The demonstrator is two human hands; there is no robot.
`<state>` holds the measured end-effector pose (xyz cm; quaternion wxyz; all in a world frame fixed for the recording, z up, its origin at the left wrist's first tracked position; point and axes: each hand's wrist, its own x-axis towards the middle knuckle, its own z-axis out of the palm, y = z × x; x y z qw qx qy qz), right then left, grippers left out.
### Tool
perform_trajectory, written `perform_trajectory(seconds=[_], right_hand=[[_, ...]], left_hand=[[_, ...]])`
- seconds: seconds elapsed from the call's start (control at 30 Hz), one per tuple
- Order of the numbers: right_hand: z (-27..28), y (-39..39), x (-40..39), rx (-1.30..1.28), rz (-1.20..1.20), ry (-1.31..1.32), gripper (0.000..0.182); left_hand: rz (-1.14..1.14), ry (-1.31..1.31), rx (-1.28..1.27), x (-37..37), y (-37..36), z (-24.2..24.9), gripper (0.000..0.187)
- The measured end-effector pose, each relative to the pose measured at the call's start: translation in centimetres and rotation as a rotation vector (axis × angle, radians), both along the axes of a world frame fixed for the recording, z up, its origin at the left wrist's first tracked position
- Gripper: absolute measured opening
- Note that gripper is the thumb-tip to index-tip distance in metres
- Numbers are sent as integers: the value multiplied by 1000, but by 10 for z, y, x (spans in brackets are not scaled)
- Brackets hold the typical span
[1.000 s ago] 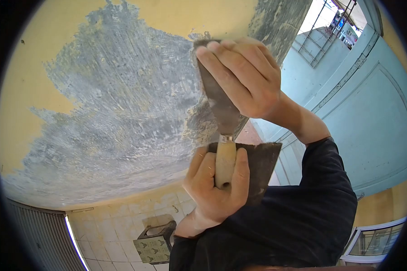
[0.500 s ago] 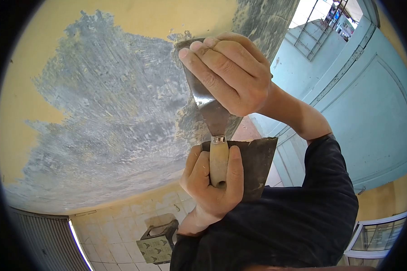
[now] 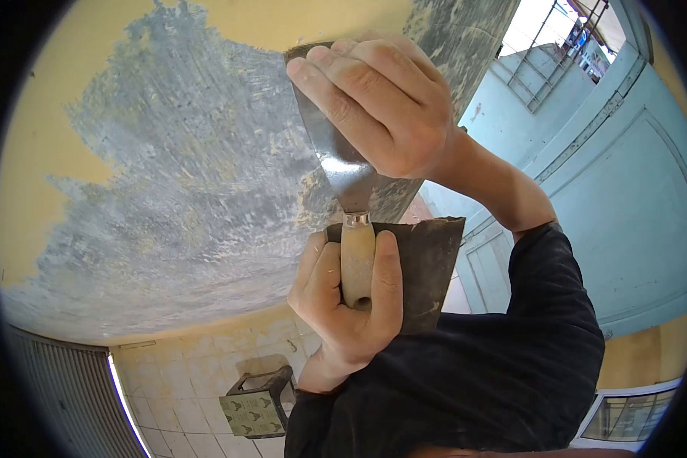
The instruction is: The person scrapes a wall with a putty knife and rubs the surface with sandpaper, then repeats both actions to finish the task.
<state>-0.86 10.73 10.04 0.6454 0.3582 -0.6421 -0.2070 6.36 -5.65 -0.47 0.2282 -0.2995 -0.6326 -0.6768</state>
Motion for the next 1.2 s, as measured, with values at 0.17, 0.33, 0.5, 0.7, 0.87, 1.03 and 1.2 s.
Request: perform_trajectory(seconds=[0.17,0.33,0.5,0.7,0.87,1.03,1.2], right_hand=[[-3,5,-5,15,-7,55,30],[2,-3,1,-37,2,-39,30],[-7,15,3,-42,-36,55,32],[-7,16,9,-91,-64,8,38],[-3,12,3,-87,-32,24,38],[-3,13,7,-54,-60,20,38],[0,8,7,-78,-34,-13,39]], left_hand=[[-1,-3,18,3,1,1,33],[40,78,-78,3,-4,9,33],[-32,10,-90,9,-4,11,31],[-44,17,-110,10,1,11,33],[-63,5,-59,8,2,9,32],[-61,-2,-61,9,0,9,33],[-73,-26,-10,9,0,14,35]])
